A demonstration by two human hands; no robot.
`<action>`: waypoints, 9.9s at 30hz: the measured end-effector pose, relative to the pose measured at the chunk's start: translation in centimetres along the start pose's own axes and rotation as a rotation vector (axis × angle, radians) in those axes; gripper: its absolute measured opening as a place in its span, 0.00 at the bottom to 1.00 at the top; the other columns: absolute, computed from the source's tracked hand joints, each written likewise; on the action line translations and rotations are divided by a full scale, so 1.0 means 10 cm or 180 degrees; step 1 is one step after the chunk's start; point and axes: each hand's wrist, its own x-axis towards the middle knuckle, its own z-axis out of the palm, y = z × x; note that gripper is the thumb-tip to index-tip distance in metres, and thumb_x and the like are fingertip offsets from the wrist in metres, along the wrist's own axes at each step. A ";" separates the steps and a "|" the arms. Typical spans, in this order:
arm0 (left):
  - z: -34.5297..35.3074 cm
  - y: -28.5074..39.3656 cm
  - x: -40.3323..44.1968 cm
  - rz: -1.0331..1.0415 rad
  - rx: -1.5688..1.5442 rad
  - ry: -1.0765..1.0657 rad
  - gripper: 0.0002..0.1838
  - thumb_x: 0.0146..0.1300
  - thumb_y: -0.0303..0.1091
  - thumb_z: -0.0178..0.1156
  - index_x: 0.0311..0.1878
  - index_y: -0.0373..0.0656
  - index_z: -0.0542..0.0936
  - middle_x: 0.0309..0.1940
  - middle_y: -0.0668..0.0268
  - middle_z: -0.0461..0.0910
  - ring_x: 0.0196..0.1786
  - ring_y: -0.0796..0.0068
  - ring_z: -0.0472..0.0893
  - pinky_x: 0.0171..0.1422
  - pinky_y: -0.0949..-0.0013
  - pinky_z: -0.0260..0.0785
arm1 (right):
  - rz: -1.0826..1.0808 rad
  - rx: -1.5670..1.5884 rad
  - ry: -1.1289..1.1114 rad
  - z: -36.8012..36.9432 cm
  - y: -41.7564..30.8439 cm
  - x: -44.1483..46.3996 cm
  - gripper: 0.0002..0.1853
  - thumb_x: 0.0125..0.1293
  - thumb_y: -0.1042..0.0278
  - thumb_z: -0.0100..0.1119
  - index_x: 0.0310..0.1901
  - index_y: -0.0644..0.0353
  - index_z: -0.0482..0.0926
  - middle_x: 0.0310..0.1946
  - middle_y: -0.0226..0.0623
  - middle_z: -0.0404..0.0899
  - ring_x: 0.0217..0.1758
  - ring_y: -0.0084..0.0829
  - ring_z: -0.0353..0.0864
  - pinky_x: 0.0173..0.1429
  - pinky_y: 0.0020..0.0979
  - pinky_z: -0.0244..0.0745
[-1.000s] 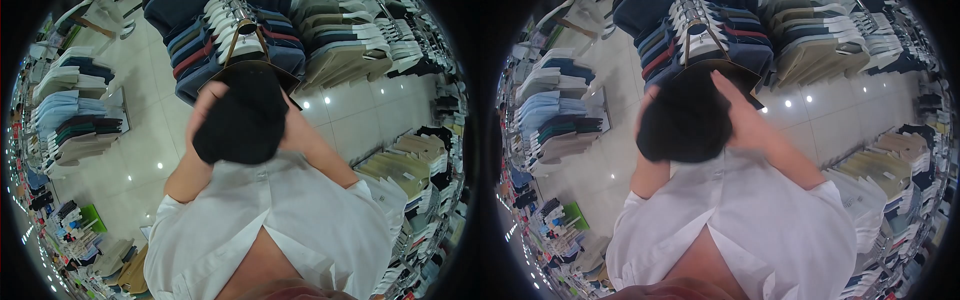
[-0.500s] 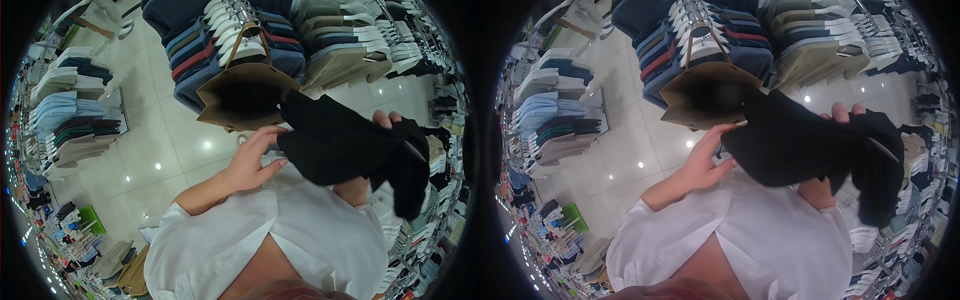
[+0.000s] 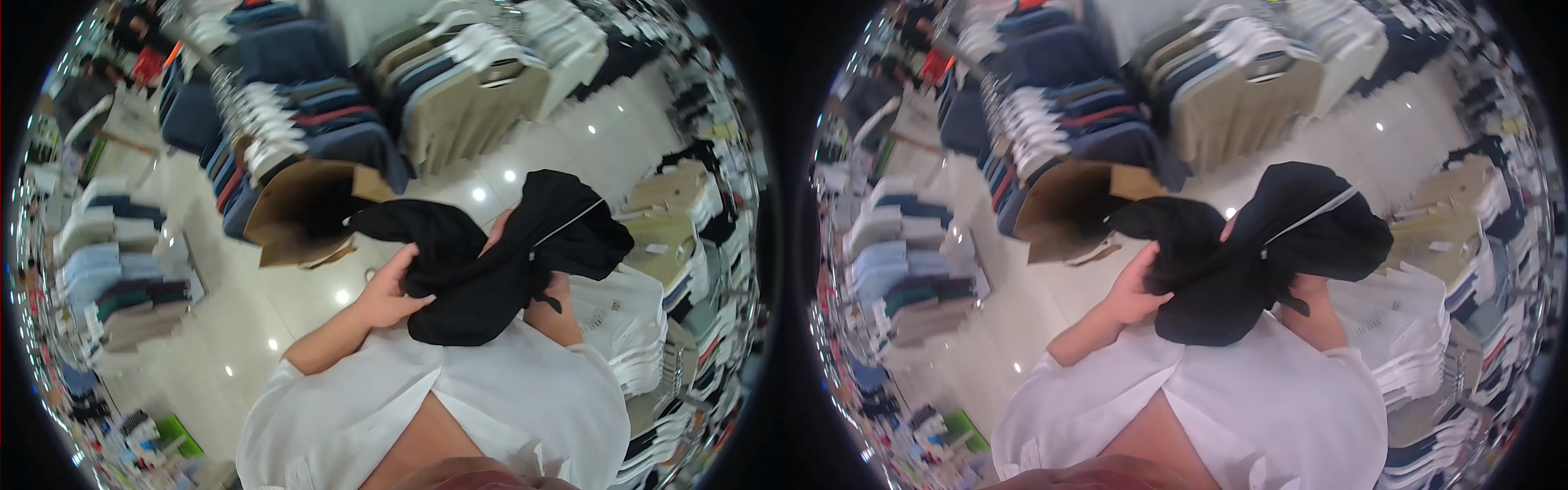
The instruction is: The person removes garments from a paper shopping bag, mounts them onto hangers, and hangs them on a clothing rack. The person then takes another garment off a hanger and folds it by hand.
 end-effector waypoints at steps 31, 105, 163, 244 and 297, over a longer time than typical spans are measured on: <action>2.06 -1.61 3.72 -0.1661 0.1298 -0.2107 0.45 0.62 0.29 0.76 0.78 0.32 0.61 0.71 0.56 0.73 0.72 0.69 0.73 0.77 0.66 0.65 | -0.0921 -0.1326 0.2723 -2.31 -1.74 -1.99 0.36 0.66 0.75 0.72 0.74 0.60 0.67 0.69 0.43 0.75 0.72 0.39 0.75 0.77 0.42 0.71; 4.85 -3.26 14.19 -0.0817 0.0381 -0.1249 0.21 0.72 0.24 0.66 0.65 0.35 0.76 0.57 0.66 0.83 0.60 0.76 0.80 0.69 0.66 0.72 | -0.0548 -0.4152 0.2744 -10.13 -9.20 0.59 0.26 0.62 0.76 0.69 0.63 0.64 0.79 0.60 0.40 0.81 0.63 0.34 0.79 0.70 0.38 0.72; 6.16 -4.06 18.74 0.0017 0.0730 0.0570 0.09 0.79 0.26 0.58 0.58 0.36 0.78 0.51 0.68 0.81 0.54 0.81 0.77 0.65 0.73 0.69 | -0.0559 -0.2265 0.2964 -14.52 -14.19 2.86 0.14 0.78 0.62 0.59 0.47 0.67 0.83 0.39 0.39 0.88 0.39 0.30 0.88 0.45 0.32 0.83; 7.08 -3.82 16.32 0.2167 0.0257 0.4761 0.20 0.80 0.35 0.60 0.67 0.31 0.75 0.59 0.56 0.85 0.61 0.65 0.84 0.70 0.63 0.75 | 0.1109 -0.3710 -0.1653 -14.49 -12.18 3.25 0.11 0.69 0.75 0.57 0.51 0.62 0.84 0.37 0.40 0.86 0.41 0.36 0.85 0.48 0.33 0.77; 7.28 -3.96 16.37 0.0309 0.5045 0.4575 0.12 0.59 0.25 0.71 0.46 0.47 0.87 0.36 0.61 0.80 0.38 0.52 0.83 0.42 0.54 0.76 | 0.0837 -0.4007 -0.1054 -14.05 -12.12 3.09 0.06 0.69 0.71 0.67 0.42 0.61 0.80 0.23 0.27 0.75 0.27 0.20 0.70 0.34 0.27 0.65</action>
